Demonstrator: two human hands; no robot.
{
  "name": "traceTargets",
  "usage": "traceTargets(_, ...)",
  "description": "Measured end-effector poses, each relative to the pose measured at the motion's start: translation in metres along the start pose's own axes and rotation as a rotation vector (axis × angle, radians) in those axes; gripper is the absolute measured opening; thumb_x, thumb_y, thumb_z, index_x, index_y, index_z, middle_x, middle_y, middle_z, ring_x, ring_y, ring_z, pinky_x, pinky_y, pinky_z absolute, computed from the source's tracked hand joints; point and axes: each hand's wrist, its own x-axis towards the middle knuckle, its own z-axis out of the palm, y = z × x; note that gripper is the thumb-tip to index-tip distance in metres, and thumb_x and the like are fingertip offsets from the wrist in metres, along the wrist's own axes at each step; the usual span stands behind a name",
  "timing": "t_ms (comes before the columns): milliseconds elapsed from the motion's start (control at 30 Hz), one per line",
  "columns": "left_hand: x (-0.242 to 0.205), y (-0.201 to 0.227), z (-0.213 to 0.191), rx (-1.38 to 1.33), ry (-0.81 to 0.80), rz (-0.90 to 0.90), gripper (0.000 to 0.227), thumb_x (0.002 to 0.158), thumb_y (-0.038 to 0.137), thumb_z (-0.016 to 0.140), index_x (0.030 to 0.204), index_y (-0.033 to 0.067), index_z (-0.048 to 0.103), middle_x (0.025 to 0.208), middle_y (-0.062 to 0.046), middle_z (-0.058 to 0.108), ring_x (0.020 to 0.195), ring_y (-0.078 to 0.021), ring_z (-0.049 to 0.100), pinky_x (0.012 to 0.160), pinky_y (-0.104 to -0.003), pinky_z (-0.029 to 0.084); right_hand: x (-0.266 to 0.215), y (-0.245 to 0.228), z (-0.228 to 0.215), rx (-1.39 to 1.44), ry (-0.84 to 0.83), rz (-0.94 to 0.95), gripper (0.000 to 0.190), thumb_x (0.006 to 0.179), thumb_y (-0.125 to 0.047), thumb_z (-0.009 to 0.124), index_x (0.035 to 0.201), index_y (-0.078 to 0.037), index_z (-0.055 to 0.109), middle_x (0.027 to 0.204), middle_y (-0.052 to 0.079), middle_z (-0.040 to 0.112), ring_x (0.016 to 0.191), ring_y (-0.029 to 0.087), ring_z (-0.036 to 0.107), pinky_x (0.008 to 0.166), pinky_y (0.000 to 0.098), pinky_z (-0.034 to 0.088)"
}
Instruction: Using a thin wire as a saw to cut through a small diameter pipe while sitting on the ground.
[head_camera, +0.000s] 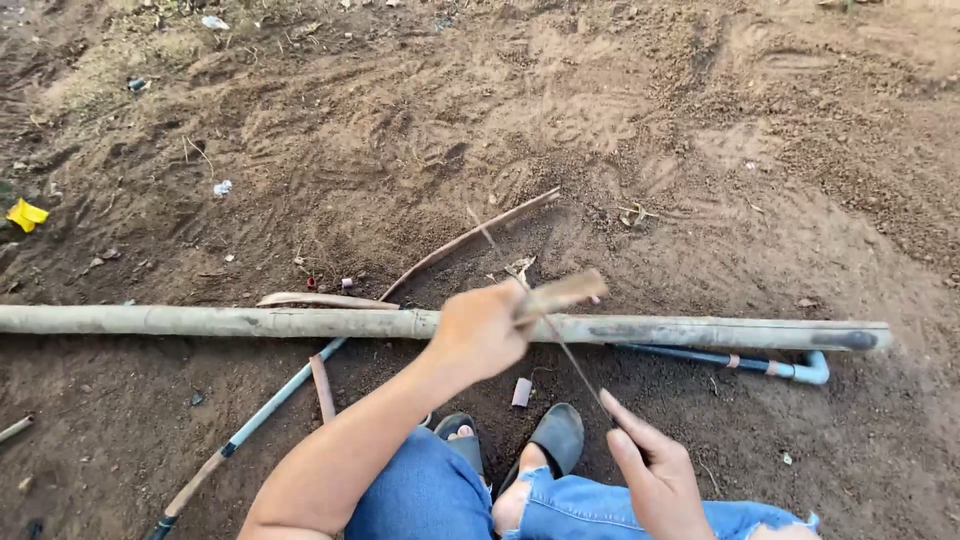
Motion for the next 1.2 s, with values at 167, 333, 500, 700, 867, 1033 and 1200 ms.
traceTargets(167,0.000,-0.004,0.016,-0.133,0.287,0.006,0.020,0.094,0.030,0.064,0.087,0.0111,0.060,0.067,-0.014,0.069,0.055,-0.0414,0.067,0.052,-0.051,0.053,-0.004,0.010,0.003,0.127,-0.061,-0.042,0.049,0.097,-0.010,0.065,0.145,-0.005,0.074,0.067,0.000,0.058,0.058,0.010,0.039,0.053,0.0250,0.031)
traceTargets(333,-0.002,-0.020,0.011,-0.080,0.181,-0.032,0.024,0.099,0.035,0.063,0.090,0.0123,0.060,0.070,-0.011,0.071,0.059,-0.0347,0.071,0.056,-0.047,0.058,-0.008,0.004,0.005,0.077,-0.068,0.035,0.050,0.095,-0.012,0.067,0.144,-0.008,0.075,0.098,0.004,0.083,0.072,0.010,0.058,0.067,0.0243,0.046)
traceTargets(500,-0.003,-0.022,0.009,-0.022,0.281,-0.088,0.022,0.092,0.034,0.069,0.088,0.0121,0.068,0.072,-0.012,0.074,0.059,-0.0375,0.071,0.056,-0.047,0.056,-0.004,0.005,-0.002,0.039,-0.066,0.006,0.049,0.092,-0.014,0.069,0.140,-0.009,0.076,0.133,0.006,0.087,0.107,0.012,0.080,0.092,0.0262,0.058)
traceTargets(700,-0.001,0.003,0.008,0.059,0.086,0.087,0.020,0.088,0.027,0.067,0.096,0.0141,0.081,0.081,-0.011,0.077,0.069,-0.0334,0.074,0.065,-0.044,0.059,0.003,-0.008,0.002,0.086,-0.034,-0.057,0.048,0.093,-0.009,0.065,0.140,-0.005,0.074,0.137,0.007,0.083,0.114,0.013,0.078,0.094,0.0252,0.058)
traceTargets(867,0.001,-0.012,0.019,0.137,0.018,-0.071,0.025,0.098,0.035,0.063,0.091,0.0112,0.067,0.074,-0.007,0.073,0.058,-0.0292,0.071,0.059,-0.041,0.059,-0.008,-0.002,-0.003,0.048,-0.063,0.046,0.049,0.092,-0.015,0.067,0.140,-0.010,0.077,0.116,0.006,0.092,0.081,0.011,0.075,0.074,0.0243,0.058)
traceTargets(1033,0.001,0.003,0.009,0.095,-0.019,-0.017,0.022,0.097,0.032,0.066,0.092,0.0113,0.072,0.079,-0.008,0.075,0.063,-0.0272,0.072,0.058,-0.038,0.059,0.002,-0.003,0.004,0.120,-0.068,-0.012,0.050,0.093,-0.018,0.068,0.141,-0.007,0.074,0.131,0.008,0.087,0.100,0.012,0.078,0.084,0.0252,0.059)
traceTargets(1200,-0.001,-0.014,0.015,0.035,0.143,-0.103,0.023,0.093,0.035,0.068,0.090,0.0122,0.067,0.078,-0.011,0.075,0.067,-0.0371,0.073,0.065,-0.047,0.058,-0.004,0.007,0.002,0.114,-0.105,0.033,0.049,0.093,-0.019,0.067,0.140,-0.008,0.075,0.139,0.010,0.083,0.122,0.017,0.079,0.101,0.0292,0.059)
